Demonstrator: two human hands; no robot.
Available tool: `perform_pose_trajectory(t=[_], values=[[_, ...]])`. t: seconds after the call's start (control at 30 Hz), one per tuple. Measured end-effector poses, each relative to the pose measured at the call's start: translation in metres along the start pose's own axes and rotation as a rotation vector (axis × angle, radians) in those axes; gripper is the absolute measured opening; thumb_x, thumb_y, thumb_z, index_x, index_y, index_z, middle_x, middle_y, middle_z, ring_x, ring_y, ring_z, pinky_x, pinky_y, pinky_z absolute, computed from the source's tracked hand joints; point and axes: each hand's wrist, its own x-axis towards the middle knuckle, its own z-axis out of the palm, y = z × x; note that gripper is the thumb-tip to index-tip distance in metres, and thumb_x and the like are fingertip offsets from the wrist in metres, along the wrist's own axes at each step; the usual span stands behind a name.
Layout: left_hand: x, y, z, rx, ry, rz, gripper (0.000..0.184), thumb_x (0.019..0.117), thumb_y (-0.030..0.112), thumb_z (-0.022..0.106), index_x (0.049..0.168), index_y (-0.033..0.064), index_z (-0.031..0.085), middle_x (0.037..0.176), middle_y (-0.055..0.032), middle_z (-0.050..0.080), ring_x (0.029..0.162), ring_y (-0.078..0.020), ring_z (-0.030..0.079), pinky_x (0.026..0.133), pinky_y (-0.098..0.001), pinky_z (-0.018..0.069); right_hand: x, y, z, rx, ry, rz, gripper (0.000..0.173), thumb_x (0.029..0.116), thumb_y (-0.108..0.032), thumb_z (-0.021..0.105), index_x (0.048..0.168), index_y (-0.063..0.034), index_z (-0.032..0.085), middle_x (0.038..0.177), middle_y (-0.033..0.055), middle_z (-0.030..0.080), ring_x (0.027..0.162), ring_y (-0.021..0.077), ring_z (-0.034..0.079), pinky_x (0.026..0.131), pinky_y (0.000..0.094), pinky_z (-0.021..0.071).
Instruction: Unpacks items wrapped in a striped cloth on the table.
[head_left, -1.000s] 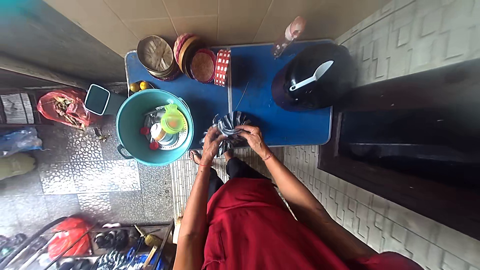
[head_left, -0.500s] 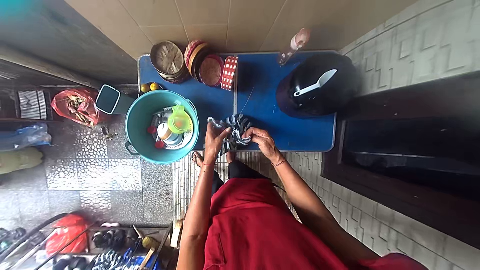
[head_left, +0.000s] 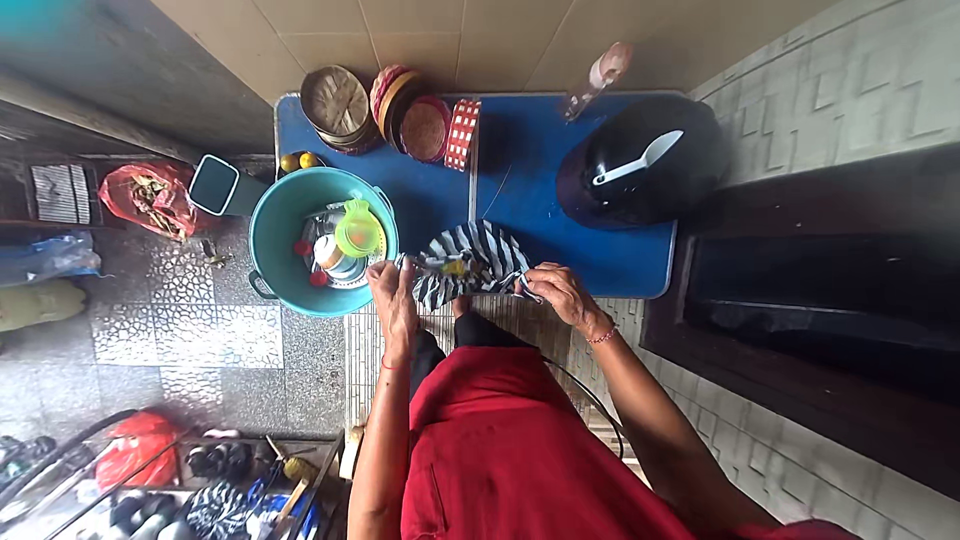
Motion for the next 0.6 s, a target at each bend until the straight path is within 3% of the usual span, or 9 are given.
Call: perform_pose_trajectory(t=[0.03, 0.1, 0.2, 0.27, 0.3, 0.37, 0.5, 0.6], values=[[-0.002, 0.004, -0.004, -0.029, 0.003, -0.017, 0.028, 0.1027, 0.024, 0.055, 0.094, 0.0015, 0.069, 0.114, -0.0075, 0.056, 0.109, -0.0154, 0.052, 0.095, -0.0350, 0.0441, -0.001, 0.000, -0.001, -0.063, -0.011, 0.020, 0.042, 0.1011, -0.019, 0.042, 0.082, -0.0017, 0.075, 0.070, 0.0105, 0.064, 0.071, 0.0265, 0.062, 0.078, 0.0474, 0.0486], [-0.005, 0.007, -0.009, -0.164, -0.025, -0.037, 0.026, 0.1034, 0.025, 0.055, 0.083, 0.0125, 0.063, 0.083, 0.0063, 0.060, 0.081, -0.0026, 0.058, 0.079, -0.0238, 0.0497, -0.002, -0.005, -0.004, -0.181, -0.051, 0.070, 0.051, 0.1072, -0.034, 0.045, 0.079, -0.0007, 0.071, 0.062, 0.0115, 0.059, 0.062, 0.0296, 0.060, 0.067, 0.0512, 0.0477], [-0.009, 0.007, -0.009, -0.283, -0.020, -0.087, 0.036, 0.1009, 0.023, 0.061, 0.066, 0.0208, 0.051, 0.063, 0.0112, 0.052, 0.061, -0.0002, 0.051, 0.063, -0.0193, 0.0446, -0.001, -0.017, -0.003, -0.245, -0.104, 0.190, 0.041, 0.1061, -0.033, 0.054, 0.096, -0.0012, 0.077, 0.071, 0.0180, 0.068, 0.069, 0.0383, 0.066, 0.069, 0.0597, 0.0490], [-0.012, 0.009, -0.009, -0.255, 0.047, -0.085, 0.035, 0.0968, 0.015, 0.065, 0.064, 0.0184, 0.052, 0.070, 0.0083, 0.055, 0.069, -0.0028, 0.054, 0.068, -0.0221, 0.0469, 0.001, -0.026, -0.002, -0.307, -0.118, 0.218, 0.023, 0.1012, -0.018, 0.064, 0.117, -0.0048, 0.076, 0.087, 0.0212, 0.073, 0.082, 0.0425, 0.070, 0.079, 0.0639, 0.0522], [-0.014, 0.009, -0.009, -0.230, 0.055, -0.072, 0.032, 0.0937, 0.011, 0.064, 0.064, 0.0162, 0.052, 0.077, 0.0056, 0.053, 0.077, -0.0053, 0.053, 0.073, -0.0241, 0.0450, 0.002, -0.030, 0.000, -0.339, -0.091, 0.182, 0.025, 0.0963, -0.009, 0.068, 0.120, -0.0036, 0.074, 0.097, 0.0221, 0.072, 0.090, 0.0431, 0.070, 0.083, 0.0627, 0.0535], [-0.017, 0.009, -0.008, -0.146, 0.063, -0.056, 0.027, 0.0868, 0.007, 0.064, 0.064, 0.0135, 0.051, 0.087, 0.0014, 0.053, 0.086, -0.0084, 0.052, 0.076, -0.0261, 0.0444, 0.008, -0.043, 0.006, -0.352, 0.008, 0.034, 0.026, 0.0890, 0.002, 0.071, 0.115, -0.0002, 0.074, 0.110, 0.0228, 0.069, 0.103, 0.0430, 0.066, 0.090, 0.0568, 0.0542], [-0.026, 0.012, -0.004, -0.032, 0.060, -0.090, 0.021, 0.0796, 0.008, 0.069, 0.064, 0.0102, 0.054, 0.098, -0.0045, 0.051, 0.097, -0.0152, 0.049, 0.081, -0.0312, 0.0415, 0.034, -0.075, 0.038, -0.123, 0.038, -0.229, 0.020, 0.0952, 0.003, 0.058, 0.103, 0.0009, 0.076, 0.111, 0.0172, 0.073, 0.107, 0.0333, 0.069, 0.097, 0.0445, 0.0557], [-0.031, 0.012, -0.006, -0.023, 0.025, -0.138, 0.017, 0.0802, 0.007, 0.069, 0.067, 0.0089, 0.058, 0.097, -0.0053, 0.051, 0.097, -0.0160, 0.049, 0.081, -0.0313, 0.0429, 0.063, -0.062, 0.078, 0.027, -0.241, -0.126, 0.028, 0.0999, 0.004, 0.050, 0.114, 0.0008, 0.074, 0.115, 0.0184, 0.073, 0.107, 0.0319, 0.071, 0.099, 0.0466, 0.0550]])
